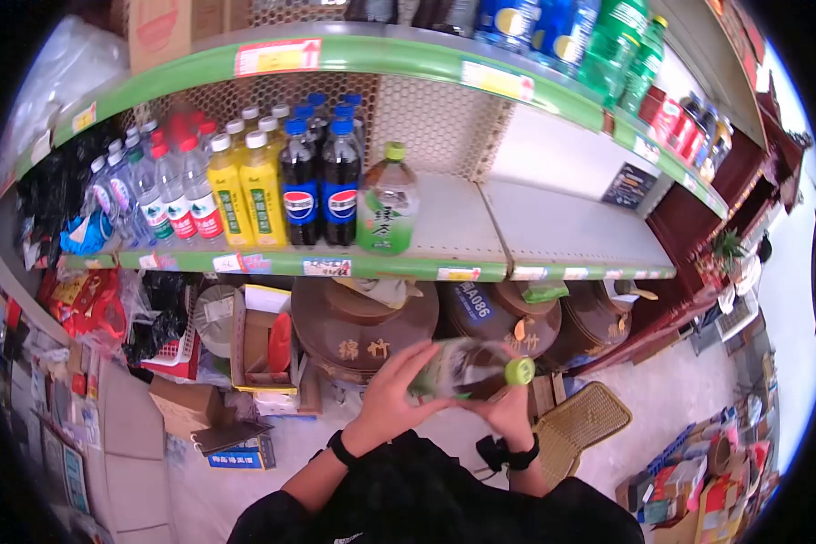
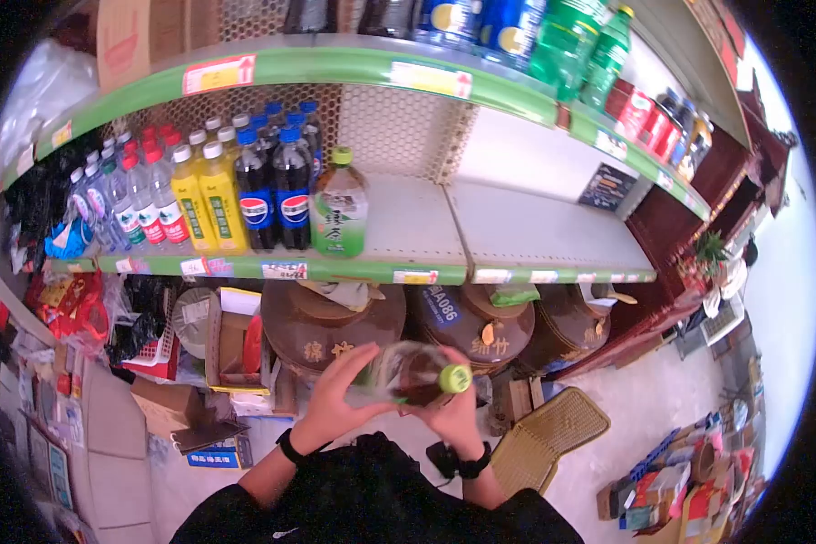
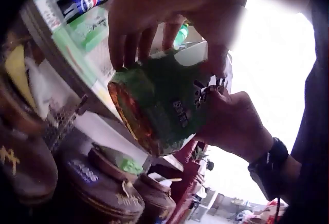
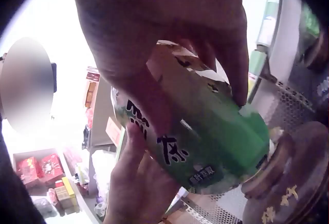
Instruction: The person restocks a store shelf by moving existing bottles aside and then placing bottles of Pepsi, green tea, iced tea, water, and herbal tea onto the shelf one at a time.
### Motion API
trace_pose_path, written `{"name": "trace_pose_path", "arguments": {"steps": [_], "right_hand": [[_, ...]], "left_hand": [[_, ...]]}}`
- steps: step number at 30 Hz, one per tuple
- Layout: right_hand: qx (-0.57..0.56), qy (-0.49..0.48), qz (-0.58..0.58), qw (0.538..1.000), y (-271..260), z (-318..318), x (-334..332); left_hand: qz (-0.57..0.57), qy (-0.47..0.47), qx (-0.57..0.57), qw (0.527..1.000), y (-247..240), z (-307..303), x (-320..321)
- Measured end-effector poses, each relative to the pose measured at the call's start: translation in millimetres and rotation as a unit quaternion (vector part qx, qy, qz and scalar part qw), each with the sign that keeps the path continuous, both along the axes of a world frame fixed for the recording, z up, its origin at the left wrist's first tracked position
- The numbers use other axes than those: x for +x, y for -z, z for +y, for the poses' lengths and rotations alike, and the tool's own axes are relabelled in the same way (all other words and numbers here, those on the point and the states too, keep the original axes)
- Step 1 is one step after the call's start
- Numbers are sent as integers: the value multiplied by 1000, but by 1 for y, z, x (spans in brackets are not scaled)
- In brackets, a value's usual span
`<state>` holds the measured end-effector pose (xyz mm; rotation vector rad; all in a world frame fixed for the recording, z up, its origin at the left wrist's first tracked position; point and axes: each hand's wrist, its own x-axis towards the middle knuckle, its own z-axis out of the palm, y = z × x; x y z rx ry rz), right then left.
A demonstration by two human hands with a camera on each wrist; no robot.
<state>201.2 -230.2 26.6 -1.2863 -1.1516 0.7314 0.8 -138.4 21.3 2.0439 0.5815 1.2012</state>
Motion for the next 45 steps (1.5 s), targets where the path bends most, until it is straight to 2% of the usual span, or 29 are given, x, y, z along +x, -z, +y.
{"name": "trace_pose_path", "arguments": {"steps": [2,5,6,9,12,15,16,19,20,25,28,31,34,40,45], "right_hand": [[47,28,-36,998,0,28,23],[78,83,-63,991,-41,69,40],[88,85,-47,991,-59,83,40],[87,118,-65,987,-69,128,67],[70,102,-108,986,-67,174,94],[50,42,-29,997,-72,207,109],[62,23,-46,997,-75,218,115],[55,34,-132,989,-88,242,120],[52,23,-117,992,-86,252,124],[-2,-10,-185,983,-75,295,132],[-37,-60,-157,985,-83,307,118],[-20,-131,-224,966,-78,334,131],[-54,-235,-118,963,-87,347,142],[-66,-215,-199,954,-92,368,120],[-109,-337,-68,933,-86,396,109]], "left_hand": [[-71,-67,12,995,-17,5,9],[-77,-70,35,994,-30,21,19],[-72,-32,3,997,-37,25,25],[-34,7,18,999,-39,49,59],[25,-14,41,999,-30,79,96],[64,-16,54,996,-29,109,122],[98,-35,65,993,-32,116,127],[79,-77,127,986,-32,136,142],[90,-77,119,986,-32,140,145],[140,-92,111,980,-28,159,156],[154,-111,119,975,-25,165,158],[148,-119,95,977,-26,169,161],[130,-114,83,981,-25,175,163],[146,-155,88,973,-18,186,160],[147,-175,77,970,-16,192,154]]}}
